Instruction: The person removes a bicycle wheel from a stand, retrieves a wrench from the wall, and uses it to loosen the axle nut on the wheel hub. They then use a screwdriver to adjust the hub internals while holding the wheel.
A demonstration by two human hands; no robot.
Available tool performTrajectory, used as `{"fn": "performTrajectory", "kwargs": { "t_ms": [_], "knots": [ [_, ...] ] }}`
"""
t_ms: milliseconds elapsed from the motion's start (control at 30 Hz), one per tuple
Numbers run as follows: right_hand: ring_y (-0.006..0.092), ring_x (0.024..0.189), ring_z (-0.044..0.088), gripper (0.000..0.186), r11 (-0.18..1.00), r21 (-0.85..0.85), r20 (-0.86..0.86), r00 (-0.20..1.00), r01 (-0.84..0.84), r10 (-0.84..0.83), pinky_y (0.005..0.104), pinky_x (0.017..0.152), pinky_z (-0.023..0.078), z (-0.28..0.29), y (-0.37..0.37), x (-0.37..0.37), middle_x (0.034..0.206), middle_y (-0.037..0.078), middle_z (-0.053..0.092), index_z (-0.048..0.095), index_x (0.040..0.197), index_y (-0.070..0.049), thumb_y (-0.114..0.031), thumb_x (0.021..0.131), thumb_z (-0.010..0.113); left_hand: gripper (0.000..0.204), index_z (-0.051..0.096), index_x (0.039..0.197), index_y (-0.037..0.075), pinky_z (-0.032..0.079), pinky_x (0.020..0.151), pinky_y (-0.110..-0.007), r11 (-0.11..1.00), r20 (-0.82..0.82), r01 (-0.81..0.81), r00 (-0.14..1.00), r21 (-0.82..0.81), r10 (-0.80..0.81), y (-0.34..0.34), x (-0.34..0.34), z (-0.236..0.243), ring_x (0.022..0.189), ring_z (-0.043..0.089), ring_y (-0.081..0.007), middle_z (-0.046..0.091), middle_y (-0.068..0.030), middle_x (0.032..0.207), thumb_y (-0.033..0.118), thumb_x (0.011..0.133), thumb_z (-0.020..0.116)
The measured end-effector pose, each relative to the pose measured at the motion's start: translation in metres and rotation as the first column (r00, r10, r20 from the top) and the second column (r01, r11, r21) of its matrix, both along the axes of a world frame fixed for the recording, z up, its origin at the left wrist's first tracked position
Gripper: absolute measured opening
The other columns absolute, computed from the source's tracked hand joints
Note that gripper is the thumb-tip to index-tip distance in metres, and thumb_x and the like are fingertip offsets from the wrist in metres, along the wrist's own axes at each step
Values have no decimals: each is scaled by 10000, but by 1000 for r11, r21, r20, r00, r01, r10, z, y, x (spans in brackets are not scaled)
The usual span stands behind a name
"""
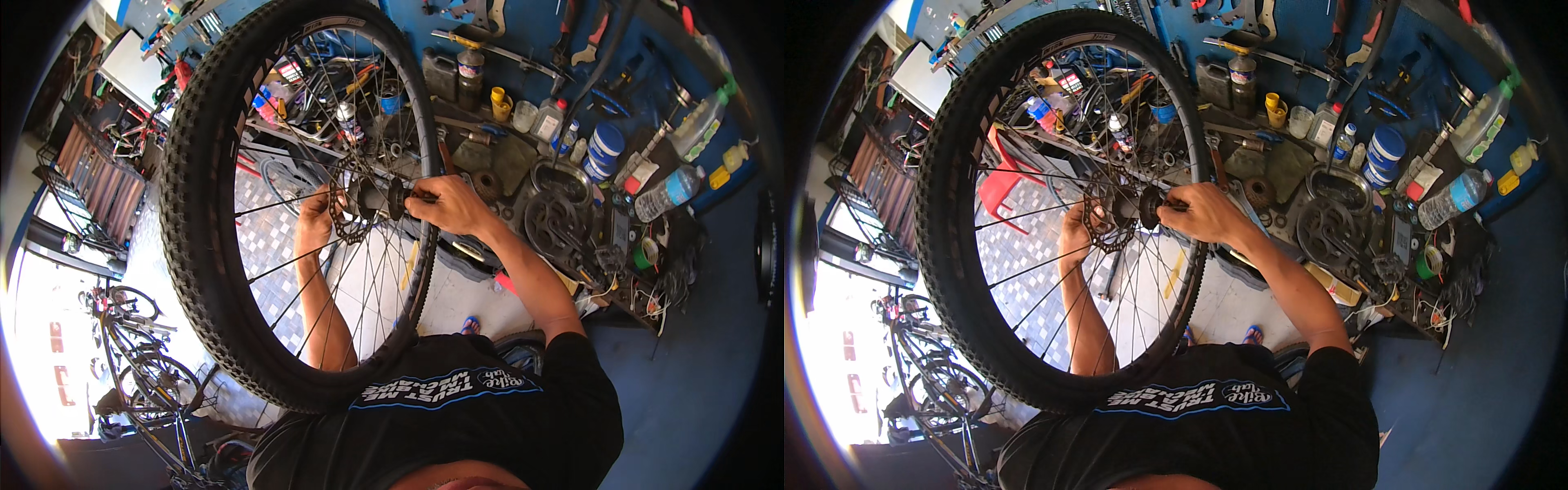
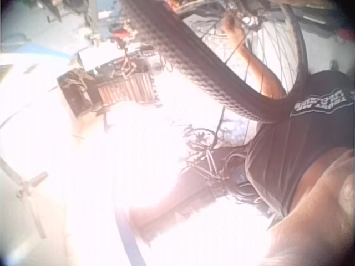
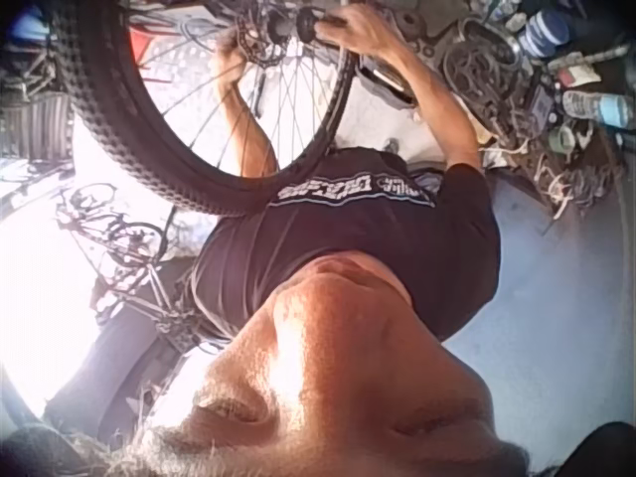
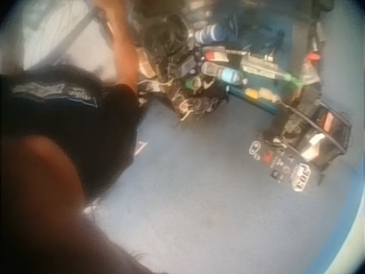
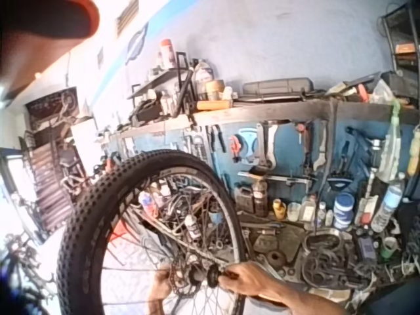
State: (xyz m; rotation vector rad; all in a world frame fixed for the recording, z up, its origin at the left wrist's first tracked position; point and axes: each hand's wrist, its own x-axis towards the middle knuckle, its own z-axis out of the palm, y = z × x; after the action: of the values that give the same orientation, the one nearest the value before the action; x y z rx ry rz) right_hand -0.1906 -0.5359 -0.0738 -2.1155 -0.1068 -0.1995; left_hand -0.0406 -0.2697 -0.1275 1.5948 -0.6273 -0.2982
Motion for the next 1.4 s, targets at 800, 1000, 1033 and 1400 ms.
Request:
{"fn": "performTrajectory", "kwargs": {
  "t_ms": [800,1000,1033,1400],
  "knots": [
    [313,909,635,264,906,-421,413,900,52,141,416,794,556,1,-2,6,891,108,672,707,912,-15,-264,835,752,358,668,1091,42,513,711,-286,978,-176,-92,983,-186,59,6,4,-49,746,597,-106,607,19,843,395,1031,660],
    [308,914,642,273,887,-458,362,923,57,127,407,802,563,1,-4,5,895,105,680,713,908,-7,-261,819,761,220,642,1070,55,449,672,-242,987,-123,-34,992,-158,15,-9,-17,-16,720,508,-55,563,61,821,274,1054,628],
    [308,913,643,273,883,-466,362,923,57,131,405,802,564,1,-2,6,895,104,682,714,906,-5,-259,816,762,161,636,1064,66,425,658,-227,988,-100,-43,995,-146,28,-7,-17,-16,714,480,-38,543,75,808,224,1068,604],
    [302,897,643,260,868,-486,401,908,98,122,402,787,570,3,5,10,887,100,682,717,905,-5,-239,805,770,279,623,873,58,439,627,-223,982,-92,-55,995,-179,39,-5,-8,-19,624,473,-42,541,63,704,256,1068,601]
  ]
}}
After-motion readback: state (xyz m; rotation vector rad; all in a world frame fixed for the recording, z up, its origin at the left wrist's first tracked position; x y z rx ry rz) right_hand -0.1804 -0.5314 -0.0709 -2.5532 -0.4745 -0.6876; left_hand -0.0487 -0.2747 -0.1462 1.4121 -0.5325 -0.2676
